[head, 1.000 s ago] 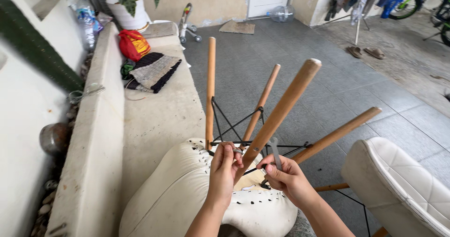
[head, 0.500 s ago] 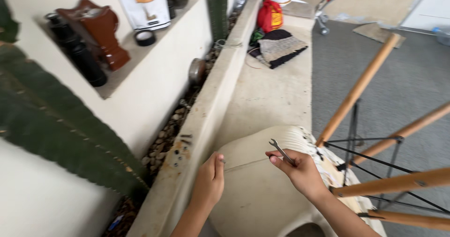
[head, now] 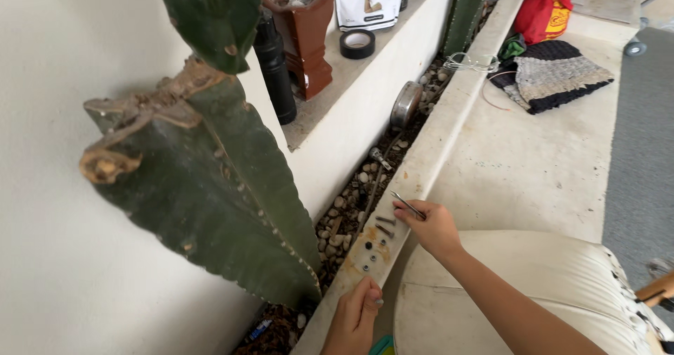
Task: The person assembles a wooden chair by inserting and tightening metal fasteners into the leg joints using a wrench. The chair is held upside down on a cushioned surface while the person secures each leg to the frame.
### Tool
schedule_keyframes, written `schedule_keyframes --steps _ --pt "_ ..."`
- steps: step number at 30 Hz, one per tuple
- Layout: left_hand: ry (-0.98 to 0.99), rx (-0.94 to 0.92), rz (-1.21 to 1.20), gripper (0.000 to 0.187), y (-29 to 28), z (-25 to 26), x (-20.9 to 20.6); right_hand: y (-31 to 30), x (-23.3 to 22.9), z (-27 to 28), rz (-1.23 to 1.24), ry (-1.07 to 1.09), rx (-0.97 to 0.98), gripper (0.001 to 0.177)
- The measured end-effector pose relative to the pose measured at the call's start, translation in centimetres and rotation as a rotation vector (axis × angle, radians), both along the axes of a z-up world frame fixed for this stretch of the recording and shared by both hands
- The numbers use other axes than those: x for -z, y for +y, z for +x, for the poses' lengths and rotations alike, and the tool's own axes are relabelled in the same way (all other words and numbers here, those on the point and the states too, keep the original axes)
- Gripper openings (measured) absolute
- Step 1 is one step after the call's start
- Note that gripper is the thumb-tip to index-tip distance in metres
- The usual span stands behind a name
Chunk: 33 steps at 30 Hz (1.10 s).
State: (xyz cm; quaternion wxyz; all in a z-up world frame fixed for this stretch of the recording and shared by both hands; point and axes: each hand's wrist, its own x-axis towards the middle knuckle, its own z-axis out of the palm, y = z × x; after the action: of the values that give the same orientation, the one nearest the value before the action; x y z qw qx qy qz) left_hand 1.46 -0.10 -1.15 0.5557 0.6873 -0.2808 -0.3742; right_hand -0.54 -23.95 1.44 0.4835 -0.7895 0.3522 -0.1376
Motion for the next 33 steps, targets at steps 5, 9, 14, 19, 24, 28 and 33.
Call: schedule_keyframes --steps 5,9,14,19,24,28,33 --pt "0.043 0.024 -0.091 0.048 0.0 0.2 2.0 -0.3 1.3 0.7 -0.020 0.068 0.034 0.033" --pt "0.177 -0.038 -0.109 0.046 -0.2 0.1 2.9 0.0 1.5 0.4 0.022 -0.061 0.072 0.030" --pt "0.241 -0.115 -0.203 0.046 0.1 -0.2 2.1 1.9 1.7 -2.4 0.048 -0.306 -0.064 0.031" --pt "0.098 -0.115 -0.214 0.036 -0.1 -0.6 0.3 3.4 -0.1 -5.7 -0.419 -0.246 -0.691 0.010" --pt "-0.233 -0.108 -0.244 0.033 -0.1 -0.6 -1.3 4.7 -2.7 -6.5 -0.300 -0.146 -0.748 0.025" --pt "-0.194 -0.057 -0.201 0.026 0.3 -0.4 -2.1 3.7 -4.4 -5.8 -0.050 0.239 -0.844 0.022" --pt "-0.232 -0.033 -0.325 0.027 0.4 -0.2 -2.7 3.1 -5.3 -1.3 -0.018 0.181 -0.662 0.019"
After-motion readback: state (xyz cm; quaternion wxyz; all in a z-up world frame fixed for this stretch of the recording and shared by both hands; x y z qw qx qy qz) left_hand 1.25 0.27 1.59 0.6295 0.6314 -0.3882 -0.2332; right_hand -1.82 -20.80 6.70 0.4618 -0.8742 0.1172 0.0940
